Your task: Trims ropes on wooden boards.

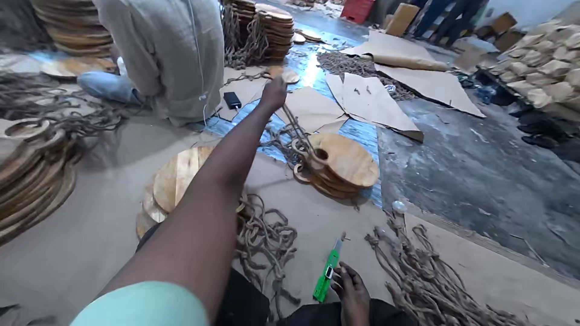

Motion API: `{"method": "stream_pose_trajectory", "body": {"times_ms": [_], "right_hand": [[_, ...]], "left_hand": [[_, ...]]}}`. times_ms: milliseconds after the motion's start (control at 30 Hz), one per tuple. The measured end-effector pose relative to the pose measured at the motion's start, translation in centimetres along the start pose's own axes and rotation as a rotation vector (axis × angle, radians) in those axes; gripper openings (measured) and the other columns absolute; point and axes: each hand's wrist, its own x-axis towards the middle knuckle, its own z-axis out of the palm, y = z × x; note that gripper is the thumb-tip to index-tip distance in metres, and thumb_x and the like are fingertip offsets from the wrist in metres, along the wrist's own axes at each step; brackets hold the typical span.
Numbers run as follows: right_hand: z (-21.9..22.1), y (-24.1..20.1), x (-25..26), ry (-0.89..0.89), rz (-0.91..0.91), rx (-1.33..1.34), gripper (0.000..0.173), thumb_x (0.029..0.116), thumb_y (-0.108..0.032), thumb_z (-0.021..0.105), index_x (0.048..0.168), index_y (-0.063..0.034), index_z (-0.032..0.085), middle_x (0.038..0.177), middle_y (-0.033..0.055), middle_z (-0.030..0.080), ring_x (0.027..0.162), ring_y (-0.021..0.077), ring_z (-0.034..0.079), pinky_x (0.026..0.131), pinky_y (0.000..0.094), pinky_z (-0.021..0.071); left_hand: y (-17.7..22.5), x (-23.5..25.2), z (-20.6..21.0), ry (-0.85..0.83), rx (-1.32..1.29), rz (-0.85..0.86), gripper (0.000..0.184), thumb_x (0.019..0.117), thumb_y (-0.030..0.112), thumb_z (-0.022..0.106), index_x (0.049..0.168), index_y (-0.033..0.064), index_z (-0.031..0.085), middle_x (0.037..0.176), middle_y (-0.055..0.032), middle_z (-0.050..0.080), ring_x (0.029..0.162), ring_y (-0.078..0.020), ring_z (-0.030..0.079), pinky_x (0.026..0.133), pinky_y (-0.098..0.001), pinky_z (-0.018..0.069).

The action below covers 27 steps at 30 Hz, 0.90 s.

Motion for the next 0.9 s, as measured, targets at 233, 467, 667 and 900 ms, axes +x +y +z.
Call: {"method": "stream_pose_trajectory", "body": {"times_ms": [233,467,667,900], "right_hand": [[0.9,0.9,0.7,-0.12,-0.069,-0.379,0.029,0.102,-0.014,0.061,0.125,0.0028,0.064,0.109,0.0167,0.069,0.084,0.0225,0.069,0.071,0.0399,0.0583],[2.2,0.9,0.8,-0.269,-0.127,-0.489,0.023,0.1022,-0.015,0.061,0.118,0.0,0.068,0.103,0.0129,0.072,0.083,0.0212,0.07,0.072,0.0389,0.0585],[4.4,0.7,-1.4,-0.357,-0.265,-0.43,0.021,0.1011,-0.009,0.06,0.115,0.0034,0.069,0.097,0.0133,0.073,0.08,0.0189,0.071,0.069,0.0352,0.0596],[8.9,-1.1,-2.1,-0.429,-0.333,-0.395,0.019,0.0989,-0.008,0.063,0.113,0.0035,0.07,0.097,0.0125,0.073,0.085,0.0176,0.071,0.077,0.0351,0.06]], "left_hand": [[-3.3,-6.4,-0.4,-0.158,0.089,-0.143,0.065,0.1039,0.031,0.06,0.154,-0.0025,0.035,0.145,-0.0347,0.048,0.131,-0.0467,0.054,0.108,-0.0602,0.0442],[-14.3,-26.6,4.0,-0.7,0.624,-0.375,0.075,0.0884,0.029,0.08,0.15,0.0057,0.046,0.14,-0.0264,0.057,0.133,-0.0463,0.052,0.108,-0.0707,0.0359],[-13.3,-25.3,6.8,-0.486,0.682,-0.349,0.064,0.0902,0.021,0.075,0.143,0.0008,0.045,0.113,-0.0245,0.069,0.11,-0.0441,0.066,0.1,-0.061,0.0479],[-12.7,-25.2,5.4,-0.489,0.611,-0.387,0.074,0.089,0.017,0.074,0.154,0.0088,0.04,0.116,-0.024,0.069,0.109,-0.0449,0.067,0.09,-0.0639,0.0527]]}}
